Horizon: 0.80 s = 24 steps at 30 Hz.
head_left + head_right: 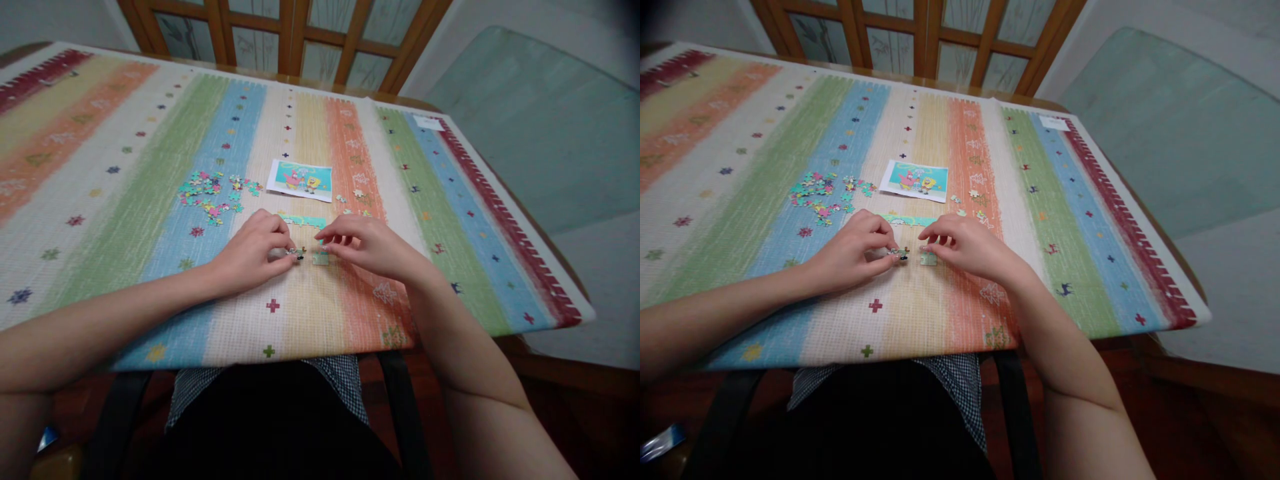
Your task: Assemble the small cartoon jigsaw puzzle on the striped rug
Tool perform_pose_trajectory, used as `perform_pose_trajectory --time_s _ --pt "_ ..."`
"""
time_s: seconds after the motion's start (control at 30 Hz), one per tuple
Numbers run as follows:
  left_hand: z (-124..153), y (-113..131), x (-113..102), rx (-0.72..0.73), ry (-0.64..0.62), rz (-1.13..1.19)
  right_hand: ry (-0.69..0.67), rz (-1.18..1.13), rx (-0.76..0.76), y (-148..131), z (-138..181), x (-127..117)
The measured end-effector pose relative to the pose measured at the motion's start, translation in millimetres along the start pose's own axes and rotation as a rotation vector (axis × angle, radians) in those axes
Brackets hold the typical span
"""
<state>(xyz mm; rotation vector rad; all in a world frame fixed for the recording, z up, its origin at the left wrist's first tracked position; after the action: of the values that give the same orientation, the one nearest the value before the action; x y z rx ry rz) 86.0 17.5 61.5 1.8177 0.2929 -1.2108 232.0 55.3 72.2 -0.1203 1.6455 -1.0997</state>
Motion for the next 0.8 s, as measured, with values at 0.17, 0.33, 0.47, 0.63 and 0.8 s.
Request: perform_pose_trajectory --time_s 0.17,0.33,0.47,0.63,0.8 --pt "-3 -5 13 -0.033 -0.053 -0.050 -0.120 0.178 -0.054 -9 -4 23" --pt "-2 -5 17 -0.033 -0.060 -0.069 -0.091 0.447 0.002 -17 -6 32" --pt "-1 -6 19 -0.033 -0.053 -0.066 -0.078 0.540 0.030 -24 -7 37" --pt "-1 -6 19 -0.034 -0.051 -0.059 -0.084 0.616 0.051 -29 -10 42" --pt "0 -7 18 -0.020 -0.032 -0.111 -0.089 0.613 0.052 -27 -12 45"
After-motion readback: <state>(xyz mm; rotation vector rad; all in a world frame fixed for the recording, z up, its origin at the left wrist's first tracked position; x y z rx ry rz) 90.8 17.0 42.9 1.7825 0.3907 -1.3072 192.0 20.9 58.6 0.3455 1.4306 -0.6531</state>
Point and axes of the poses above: each hand's wrist, its own z-axis away from the middle knuckle, its own x-axis out of the palm, y = z × x, the point moved 10 cm from there along -z, towards the middle knuckle, and after that the axes turned 11 degrees about -y, right-handed, at the moved point
